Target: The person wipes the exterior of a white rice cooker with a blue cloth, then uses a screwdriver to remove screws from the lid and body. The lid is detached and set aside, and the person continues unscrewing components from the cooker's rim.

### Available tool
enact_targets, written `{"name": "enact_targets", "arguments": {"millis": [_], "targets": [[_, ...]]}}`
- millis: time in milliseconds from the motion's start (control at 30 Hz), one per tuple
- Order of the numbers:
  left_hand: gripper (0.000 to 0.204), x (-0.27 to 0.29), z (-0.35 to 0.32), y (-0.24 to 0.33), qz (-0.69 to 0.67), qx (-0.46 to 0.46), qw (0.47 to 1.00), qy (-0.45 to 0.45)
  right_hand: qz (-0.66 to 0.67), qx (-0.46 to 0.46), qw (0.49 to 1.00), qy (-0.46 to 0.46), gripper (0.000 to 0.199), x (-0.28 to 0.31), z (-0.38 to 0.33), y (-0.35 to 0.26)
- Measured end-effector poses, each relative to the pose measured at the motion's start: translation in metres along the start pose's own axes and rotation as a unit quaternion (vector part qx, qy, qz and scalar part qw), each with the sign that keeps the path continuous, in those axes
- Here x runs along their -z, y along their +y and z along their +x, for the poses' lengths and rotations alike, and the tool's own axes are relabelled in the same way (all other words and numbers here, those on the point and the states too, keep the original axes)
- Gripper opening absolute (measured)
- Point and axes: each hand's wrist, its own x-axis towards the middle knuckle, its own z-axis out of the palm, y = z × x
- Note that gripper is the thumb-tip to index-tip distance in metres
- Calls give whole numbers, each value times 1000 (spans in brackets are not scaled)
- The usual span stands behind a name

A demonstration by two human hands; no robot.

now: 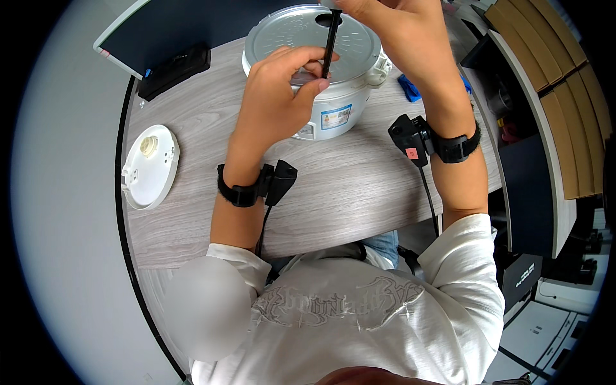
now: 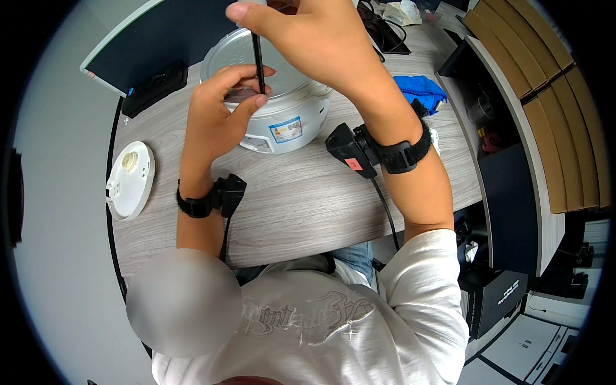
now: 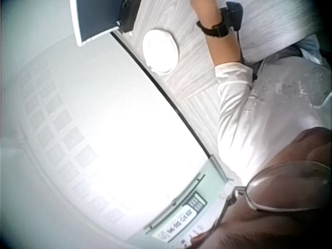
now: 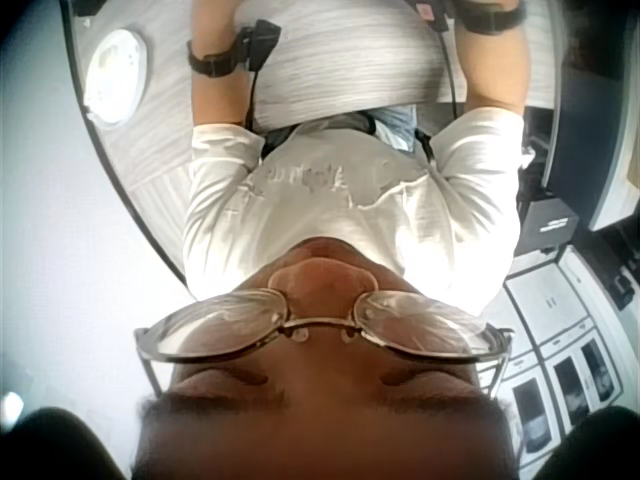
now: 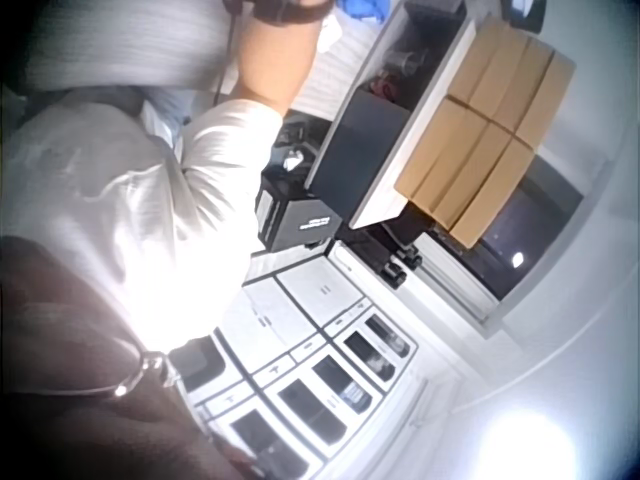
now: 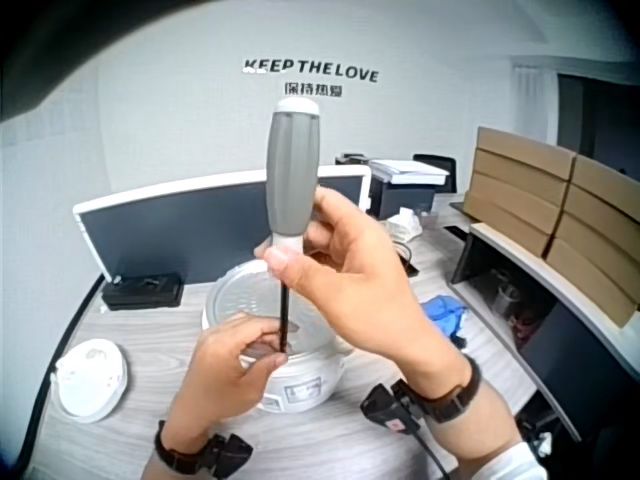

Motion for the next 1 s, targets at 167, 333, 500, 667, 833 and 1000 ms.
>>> {"name": "enact_targets", "arguments": {"millis": [167,333,500,667,833,1000], "targets": [[35,-2,-2,-3,-3,14,1000,23,-186,7,983,14,33,0,0,-6],[32,-7,0,-7,-18,-22,997,76,-48,22,998,23,32,8,2,-4],[27,-5,1,2,43,-74,992,90,-27,49,996,71,30,14,-2,-14],[26,-11,-5,21,57,-54,994,72,-33,63,993,97,25,51,-18,-3],[28,-35,-19,35,54,-29,998,6,-32,42,992,112,28,77,-52,2],[33,-77,-26,39,14,34,994,-103,-51,-27,978,200,29,110,-101,0]]}}
